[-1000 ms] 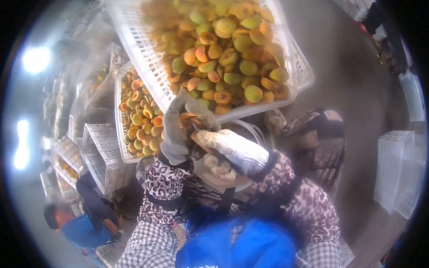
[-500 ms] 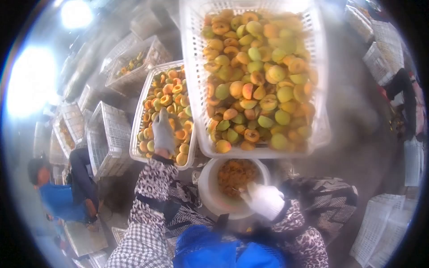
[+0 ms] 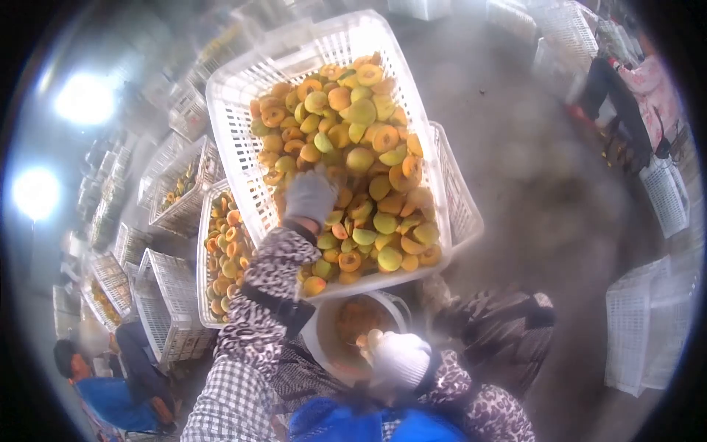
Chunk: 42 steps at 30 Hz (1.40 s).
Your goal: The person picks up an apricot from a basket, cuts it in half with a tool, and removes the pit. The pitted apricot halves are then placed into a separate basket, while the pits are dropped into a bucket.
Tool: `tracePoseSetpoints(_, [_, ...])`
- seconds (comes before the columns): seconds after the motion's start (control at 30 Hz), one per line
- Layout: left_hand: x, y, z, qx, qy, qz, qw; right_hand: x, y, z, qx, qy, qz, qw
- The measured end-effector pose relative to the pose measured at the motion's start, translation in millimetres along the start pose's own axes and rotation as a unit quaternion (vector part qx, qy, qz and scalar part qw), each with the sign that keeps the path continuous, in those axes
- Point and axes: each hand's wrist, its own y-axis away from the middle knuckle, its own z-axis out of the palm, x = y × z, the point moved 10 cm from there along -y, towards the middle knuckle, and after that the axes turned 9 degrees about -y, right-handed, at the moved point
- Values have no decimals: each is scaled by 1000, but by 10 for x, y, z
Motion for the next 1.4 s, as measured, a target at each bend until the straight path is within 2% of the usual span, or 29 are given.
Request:
tracePoseSetpoints(0.03, [70,-27,210,9,-42,14,999,-24,22,-93,24,53,-9,998])
tracePoseSetpoints(0.1, [159,-107,148,34,-93,25,995,54,33,-174,46,37,-13,998])
tracePoseSetpoints(0.17, [173,19,-45,35,-5,36,999,126,82,-198,74,16,9,997])
tracePoseSetpoints(0.2, [146,110,-167,33,-11,33,999,74,61,-235,72,12,5,997])
tracePoseSetpoints(0.23, [-64,236,-239,26,320,-48,946,52,60,-398,122,-43,21,991])
tracePoseSetpoints(0.27, [-222,418,-209,15,611,-131,781,34,61,-552,168,-99,41,980])
tracePoseSetpoints(0.3, [-299,619,-299,4,604,-144,784,-68,32,-640,168,-148,27,974])
tracePoseSetpoints(0.33, [-276,861,-222,-76,734,-186,649,-132,-20,-701,168,-198,16,966])
tracePoseSetpoints(0.37, [-151,1102,-199,-148,833,-223,485,-174,-86,-695,176,-259,-27,949])
tracePoseSetpoints(0.4, [-107,1263,-275,-156,828,-237,483,-271,-128,-761,181,-274,-41,944])
tracePoseSetpoints(0.5, [189,1615,-441,-191,884,-268,333,-360,-176,-774,239,-290,-58,925])
tracePoseSetpoints(0.53, [213,1670,-450,-196,884,-273,326,-330,-207,-677,242,-176,-19,954])
tracePoseSetpoints(0.57, [218,1664,-532,-177,899,-235,323,-320,-231,-604,237,-60,17,969])
tracePoseSetpoints(0.6, [200,1663,-602,-156,913,-197,320,-376,-250,-626,231,-58,23,971])
tracePoseSetpoints(0.67, [120,1718,-547,-155,916,-190,316,-531,-302,-703,205,-112,14,972])
tracePoseSetpoints(0.73, [5,1720,-664,-124,876,-152,441,-647,-318,-670,228,-51,-52,971])
tracePoseSetpoints(0.77, [-69,1781,-676,-108,819,-191,531,-629,-333,-666,217,-98,-50,970])
tracePoseSetpoints(0.8, [-72,1789,-660,-108,819,-193,529,-631,-362,-674,206,-144,-48,967])
tracePoseSetpoints(0.87, [-103,1840,-530,-108,853,-257,440,-607,-408,-597,188,-124,-23,974])
tracePoseSetpoints(0.9, [-119,1847,-522,-108,853,-258,440,-577,-432,-535,172,-106,-1,979])
tracePoseSetpoints(1.03, [-260,1910,-420,-106,809,-304,492,-483,-494,-325,159,-88,18,983])
tracePoseSetpoints(1.07, [-302,1917,-395,-101,794,-309,513,-495,-512,-256,122,-105,24,987])
tracePoseSetpoints(1.1, [-311,1925,-362,-104,794,-312,511,-497,-522,-173,83,-122,30,989])
tracePoseSetpoints(1.13, [-330,1922,-343,-110,778,-307,536,-462,-521,-99,80,-123,34,989])
tracePoseSetpoints(1.17, [-351,1923,-330,-115,762,-302,561,-472,-510,-70,114,-139,-2,984])
tracePoseSetpoints(1.2, [-373,1937,-300,-117,762,-305,560,-539,-511,-129,149,-156,-38,976])
tracePoseSetpoints(1.23, [-390,1900,-336,-109,746,-266,601,-539,-512,-155,147,-156,-36,976])
tracePoseSetpoints(1.33, [-404,1878,-365,-104,716,-233,649,-380,-552,-9,61,-224,52,971])
tracePoseSetpoints(1.4, [-390,1868,-397,-108,706,-237,659,-418,-554,-90,123,-273,1,954])
